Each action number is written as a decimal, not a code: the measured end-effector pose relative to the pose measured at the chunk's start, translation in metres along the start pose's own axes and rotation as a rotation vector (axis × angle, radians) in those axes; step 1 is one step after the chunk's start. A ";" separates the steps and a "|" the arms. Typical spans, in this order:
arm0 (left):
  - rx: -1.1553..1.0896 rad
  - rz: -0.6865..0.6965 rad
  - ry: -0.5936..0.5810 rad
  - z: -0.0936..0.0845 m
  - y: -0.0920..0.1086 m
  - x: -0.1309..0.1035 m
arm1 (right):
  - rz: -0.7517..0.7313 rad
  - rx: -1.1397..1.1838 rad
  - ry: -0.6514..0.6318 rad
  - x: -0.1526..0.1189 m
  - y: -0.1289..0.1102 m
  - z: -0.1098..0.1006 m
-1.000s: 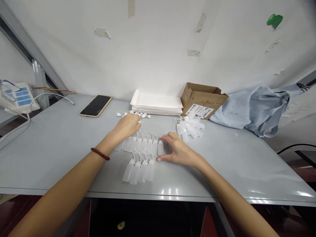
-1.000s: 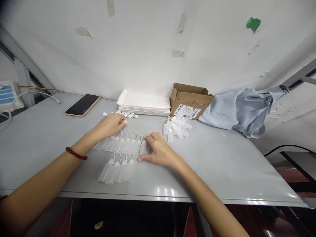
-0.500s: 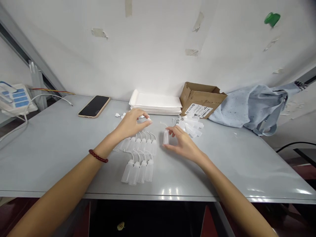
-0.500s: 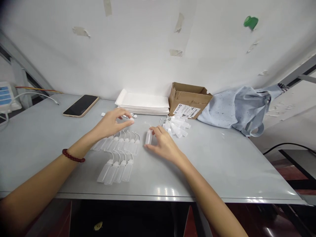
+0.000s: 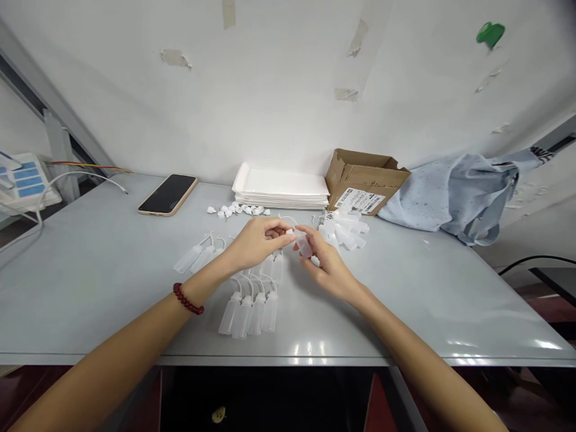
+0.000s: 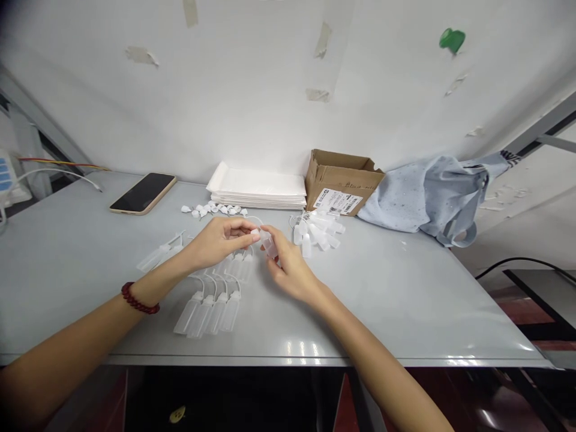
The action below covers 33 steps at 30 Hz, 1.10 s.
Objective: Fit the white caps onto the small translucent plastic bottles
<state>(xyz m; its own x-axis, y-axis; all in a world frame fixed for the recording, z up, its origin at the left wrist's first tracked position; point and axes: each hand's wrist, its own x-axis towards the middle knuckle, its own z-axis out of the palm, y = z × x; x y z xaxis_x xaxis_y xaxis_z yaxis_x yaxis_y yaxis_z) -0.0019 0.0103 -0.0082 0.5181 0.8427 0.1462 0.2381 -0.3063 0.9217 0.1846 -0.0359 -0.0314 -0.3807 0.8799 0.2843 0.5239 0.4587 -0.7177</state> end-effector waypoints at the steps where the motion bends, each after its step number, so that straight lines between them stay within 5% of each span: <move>1: 0.001 0.004 0.002 0.001 0.000 0.000 | 0.000 0.001 0.010 0.000 -0.001 0.001; 13: -0.027 -0.082 -0.028 0.003 0.004 -0.003 | -0.151 -0.292 0.082 0.000 0.017 0.009; 22: -0.097 -0.190 -0.163 -0.004 0.003 -0.002 | -0.295 -0.483 0.091 -0.001 0.027 0.014; 27: -0.124 -0.216 -0.199 -0.004 0.004 -0.002 | -0.245 -0.380 0.092 -0.001 0.022 0.015; 33: 0.126 -0.027 -0.107 0.000 0.001 -0.005 | 0.024 -0.108 0.025 -0.002 0.010 0.011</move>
<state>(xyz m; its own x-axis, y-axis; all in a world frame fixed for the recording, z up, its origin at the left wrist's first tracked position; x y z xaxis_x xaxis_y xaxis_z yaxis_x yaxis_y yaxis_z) -0.0043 0.0054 -0.0080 0.5931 0.8014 0.0769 0.3508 -0.3432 0.8713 0.1827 -0.0348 -0.0462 -0.3486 0.8929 0.2849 0.6119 0.4471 -0.6524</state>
